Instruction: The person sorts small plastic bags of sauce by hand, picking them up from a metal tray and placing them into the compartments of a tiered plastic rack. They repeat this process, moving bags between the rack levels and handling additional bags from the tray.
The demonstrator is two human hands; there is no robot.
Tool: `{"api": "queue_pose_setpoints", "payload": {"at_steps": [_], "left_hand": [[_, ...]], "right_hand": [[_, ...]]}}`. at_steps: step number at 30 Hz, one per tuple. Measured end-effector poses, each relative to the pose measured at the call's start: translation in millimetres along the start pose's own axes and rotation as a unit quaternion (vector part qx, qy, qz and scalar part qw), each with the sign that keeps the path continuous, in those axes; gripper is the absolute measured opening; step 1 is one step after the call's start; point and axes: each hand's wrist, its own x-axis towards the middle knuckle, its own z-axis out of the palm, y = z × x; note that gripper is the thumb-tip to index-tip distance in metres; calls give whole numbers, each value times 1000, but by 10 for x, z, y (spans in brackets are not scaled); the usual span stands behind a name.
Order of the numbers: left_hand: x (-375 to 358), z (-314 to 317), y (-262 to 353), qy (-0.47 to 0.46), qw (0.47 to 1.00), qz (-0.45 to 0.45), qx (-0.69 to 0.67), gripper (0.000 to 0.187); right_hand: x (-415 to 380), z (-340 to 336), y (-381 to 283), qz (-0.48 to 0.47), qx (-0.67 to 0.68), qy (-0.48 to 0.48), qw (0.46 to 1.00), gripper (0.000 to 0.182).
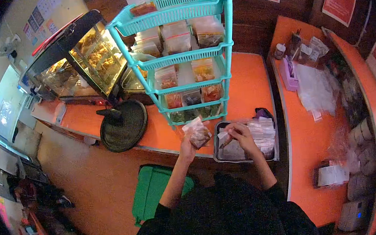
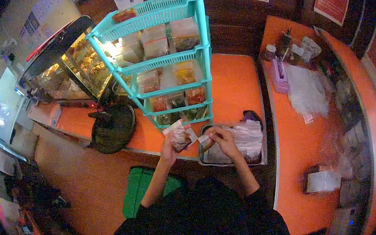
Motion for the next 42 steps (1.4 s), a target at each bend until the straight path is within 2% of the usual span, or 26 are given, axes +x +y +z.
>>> {"api": "queue_pose_setpoints", "payload": {"at_steps": [2,4,5,6,7,8,11,14,15,17,18,21,23,24,26,27,29,30,32,33,35,36,37,39,41,42], "left_hand": [[19,17,13,-21,1000,-2,7,56],[12,17,-70,48,999,-10,15,51],[4,-90,-132,49,999,-7,15,51],[1,-224,-193,-25,999,-3,-29,51],[-6,-355,-255,-99,992,1,-73,50],[-91,-3,-147,61,998,-5,27,54],[-86,-45,-124,31,999,-8,-21,53],[-105,367,121,65,997,24,-14,51],[-125,285,90,66,997,25,-14,51],[-167,127,58,2,997,-8,82,47],[-160,130,56,2,997,-7,82,47],[-146,201,87,35,988,-9,151,41],[-141,234,115,76,983,-33,166,35],[-138,191,115,76,983,-32,165,35],[-147,72,108,29,980,-88,174,33],[-146,91,93,30,981,-87,173,33],[-134,136,48,4,966,-29,257,34],[-135,116,42,5,966,-26,256,34],[-145,93,52,-30,905,-6,424,36],[-156,114,46,-28,905,-3,424,36],[-203,196,25,-45,928,14,369,36],[-256,216,49,-68,894,107,429,37],[-248,194,39,-63,895,109,429,37],[-231,167,13,-83,928,6,363,37],[-247,142,68,-81,926,-31,368,38],[-264,147,88,-85,921,-69,373,39]], "right_hand": [[73,321,-501,-85,12,-38,996,10],[181,608,-639,-88,25,-39,995,9],[222,719,-675,-90,37,-38,995,9],[253,806,-693,-91,37,-42,994,9],[279,887,-707,-117,-15,1,993,9],[299,941,-720,-143,-67,43,987,10],[286,1032,-816,-129,-87,79,985,12],[272,1065,-828,-127,-112,88,982,12],[272,1075,-806,-127,-112,87,982,12],[283,1100,-793,-172,-126,106,971,13],[271,1099,-820,-173,-127,105,971,13],[208,1078,-955,-158,-165,111,967,15],[193,1009,-1002,-137,-292,116,939,17],[223,943,-992,-137,-293,116,939,17],[328,763,-973,-251,-354,56,899,18],[351,696,-1035,-251,-354,54,899,18],[378,580,-1211,-128,-354,-86,923,20],[405,531,-1264,-131,-355,-88,922,20],[457,458,-1358,-80,-359,-210,906,29],[473,434,-1405,-82,-360,-213,904,29],[501,400,-1475,-44,-344,-293,891,21],[516,374,-1462,-46,-345,-298,889,21],[526,351,-1424,-36,-305,-332,892,19],[545,318,-1352,-23,-263,-371,890,18],[548,311,-1327,73,-152,-397,902,14],[550,300,-1358,75,-152,-400,901,14]]}}
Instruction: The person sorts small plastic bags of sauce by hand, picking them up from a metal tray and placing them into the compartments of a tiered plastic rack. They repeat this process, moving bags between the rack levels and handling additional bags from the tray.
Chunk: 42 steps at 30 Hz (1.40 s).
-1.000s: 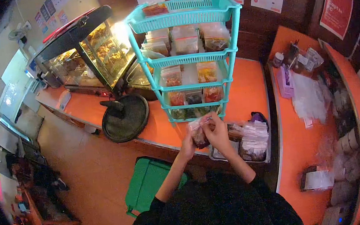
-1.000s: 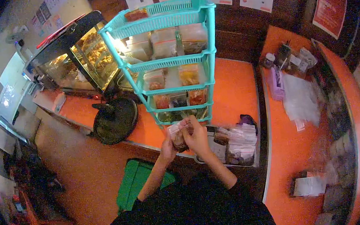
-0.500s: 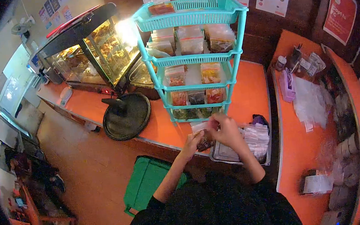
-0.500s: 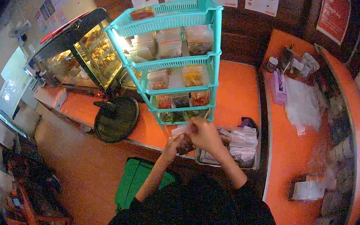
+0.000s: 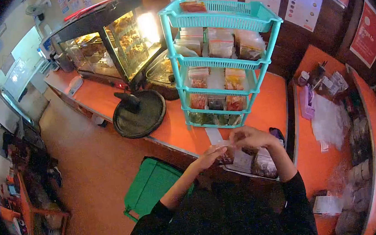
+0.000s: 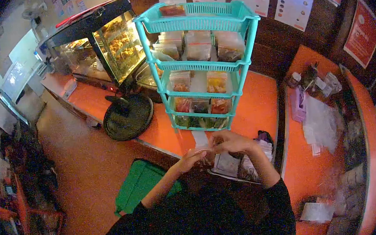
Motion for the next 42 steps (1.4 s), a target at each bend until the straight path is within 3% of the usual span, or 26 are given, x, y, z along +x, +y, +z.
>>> {"api": "queue_pose_setpoints", "payload": {"at_steps": [2,3,5,7,10,16,18,20,23,24,26,29,32,37,42], "left_hand": [[-8,28,-79,13,998,28,-56,40],[-19,58,-107,24,992,56,-109,42],[-103,-17,-135,7,989,48,-140,45],[-160,-85,-122,-6,962,-79,-261,47],[-143,-39,-201,45,957,-91,-273,49],[-86,-43,-176,47,968,-61,-237,50],[-67,-33,-247,42,975,-49,-211,49],[-6,-21,-391,115,984,82,-105,47],[-27,-42,-395,110,985,93,-95,47],[-62,-40,-317,112,985,93,-94,47],[-124,-54,-149,91,979,-11,-181,51],[-155,-102,25,52,956,-49,-286,43],[-113,-9,107,122,949,-8,-291,46],[-26,-68,-61,147,943,11,-299,54],[-85,-170,28,133,956,25,-259,51]], "right_hand": [[-27,-76,-90,53,126,24,990,11],[-27,-110,-89,57,128,22,990,11],[-52,-129,-53,-42,58,122,990,12],[-63,-58,-27,-35,3,123,992,14],[-26,173,-66,-27,-175,147,973,25],[191,371,-4,-27,-314,244,917,31],[238,371,-5,-48,-304,258,916,29],[270,354,-3,-71,-296,271,913,28],[306,285,102,-36,-251,245,936,23],[341,249,194,-43,-235,235,942,20],[375,235,232,-51,-220,224,948,17],[382,299,103,-75,-240,274,929,12],[411,361,65,-110,-221,299,922,11],[451,459,-11,-147,-232,388,880,11],[421,315,-176,-170,-210,315,910,17]]}}
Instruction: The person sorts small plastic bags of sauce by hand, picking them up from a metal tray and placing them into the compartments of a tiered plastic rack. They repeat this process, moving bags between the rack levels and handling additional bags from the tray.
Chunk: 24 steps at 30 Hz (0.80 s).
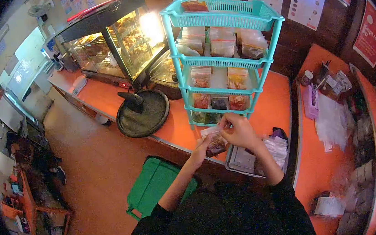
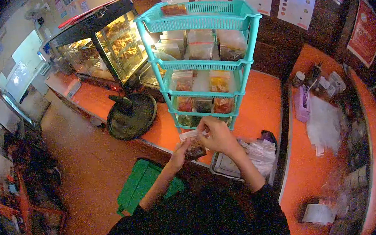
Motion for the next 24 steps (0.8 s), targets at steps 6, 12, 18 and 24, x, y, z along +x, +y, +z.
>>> {"api": "queue_pose_setpoints", "payload": {"at_steps": [6,12,18,24], "left_hand": [[-27,-12,43,33,992,0,122,41],[-70,-61,126,18,989,51,135,49],[-119,-140,216,-10,997,70,-30,67],[-44,13,442,41,988,148,-3,69]], "right_hand": [[185,-154,-66,4,-10,-142,990,15],[376,-186,97,96,238,-247,934,14],[47,74,227,149,240,-12,959,11],[-247,604,155,111,53,8,992,25]]}}
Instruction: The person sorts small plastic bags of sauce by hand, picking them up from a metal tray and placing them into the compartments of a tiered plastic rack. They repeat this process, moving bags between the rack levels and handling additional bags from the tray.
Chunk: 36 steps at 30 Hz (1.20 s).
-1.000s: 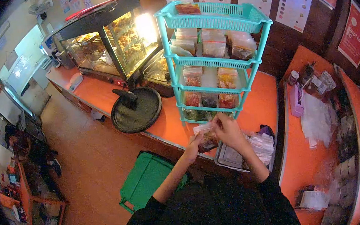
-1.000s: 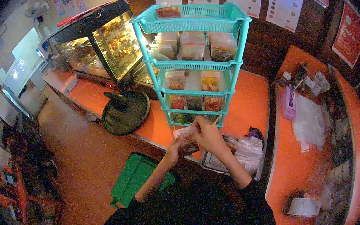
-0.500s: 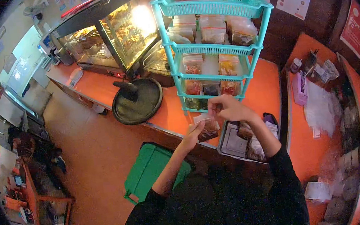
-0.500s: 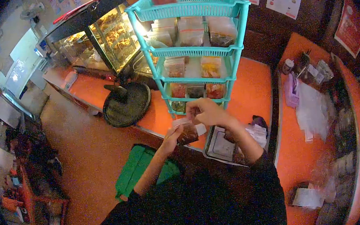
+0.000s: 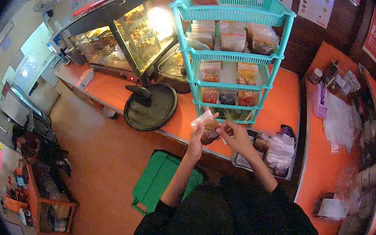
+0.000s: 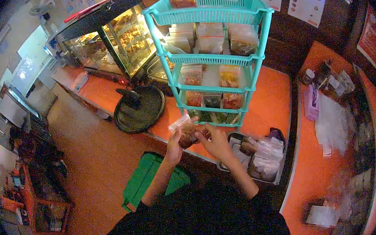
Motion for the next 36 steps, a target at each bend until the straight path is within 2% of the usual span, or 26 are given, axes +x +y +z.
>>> {"api": "queue_pose_setpoints", "payload": {"at_steps": [2,5,7,8,10,11,13,17,19,20,21,22,23,25,26,27,28,29,30,31,33,34,35,36], "left_hand": [[17,1,12,7,1000,11,13,64],[22,-8,-3,23,999,9,35,61],[19,-24,-40,34,998,-2,44,61],[23,-11,-50,37,999,-3,40,60],[17,4,-60,40,999,-3,37,60],[14,20,-49,31,1000,-5,6,60],[16,24,-31,22,999,-5,-25,59],[8,39,2,1,996,-38,-77,60],[2,50,1,4,996,-50,-78,61],[1,56,-9,0,993,-58,-98,60],[5,59,-19,-4,991,-65,-118,59],[-9,30,-48,-4,991,-63,-118,59],[-29,1,-60,-6,993,-79,-85,57],[-50,-81,-84,-7,994,-94,-53,56],[-42,-95,-30,-35,989,-133,-57,55],[-8,-109,31,-63,982,-171,-60,54],[49,-119,101,-63,982,-168,-59,54],[113,-94,213,-87,988,-129,24,55],[170,-45,351,-109,984,-90,107,56],[234,12,503,-108,985,-88,105,56],[403,119,841,-177,958,14,224,55],[511,14,905,-177,958,16,224,55],[614,-144,951,-209,953,-48,215,57],[689,-175,1055,-239,943,-113,205,63]], "right_hand": [[14,9,-50,-23,-30,41,998,25],[8,-51,-126,-20,39,30,999,24],[-8,-54,-59,53,176,-42,982,22],[-13,-71,-116,52,175,-43,982,22],[-40,-126,-285,128,356,-69,923,21],[-42,-142,-313,127,355,-71,923,21],[-53,-164,-335,215,400,-70,888,18],[-31,-140,-85,236,357,-100,898,18],[-21,-138,3,176,165,-107,965,16],[-17,-157,-65,174,164,-107,965,16],[-15,-192,-189,70,72,-23,995,17],[-3,-214,-258,-36,-21,63,997,21],[34,-232,-266,-37,-21,63,997,21],[116,-272,-279,-33,156,23,987,28],[160,-286,-304,-3,221,-1,975,32],[194,-354,-351,-4,221,-1,975,32],[230,-458,-426,11,243,-44,969,33],[293,-541,-497,26,263,-88,960,35],[406,-579,-508,-46,189,-71,978,34],[494,-645,-570,-46,188,-72,979,34],[625,-831,-897,-83,74,-137,984,31],[710,-855,-1021,-83,39,-115,989,27],[815,-890,-1097,-85,37,-116,989,27],[925,-917,-1164,-136,-22,-118,983,27]]}}
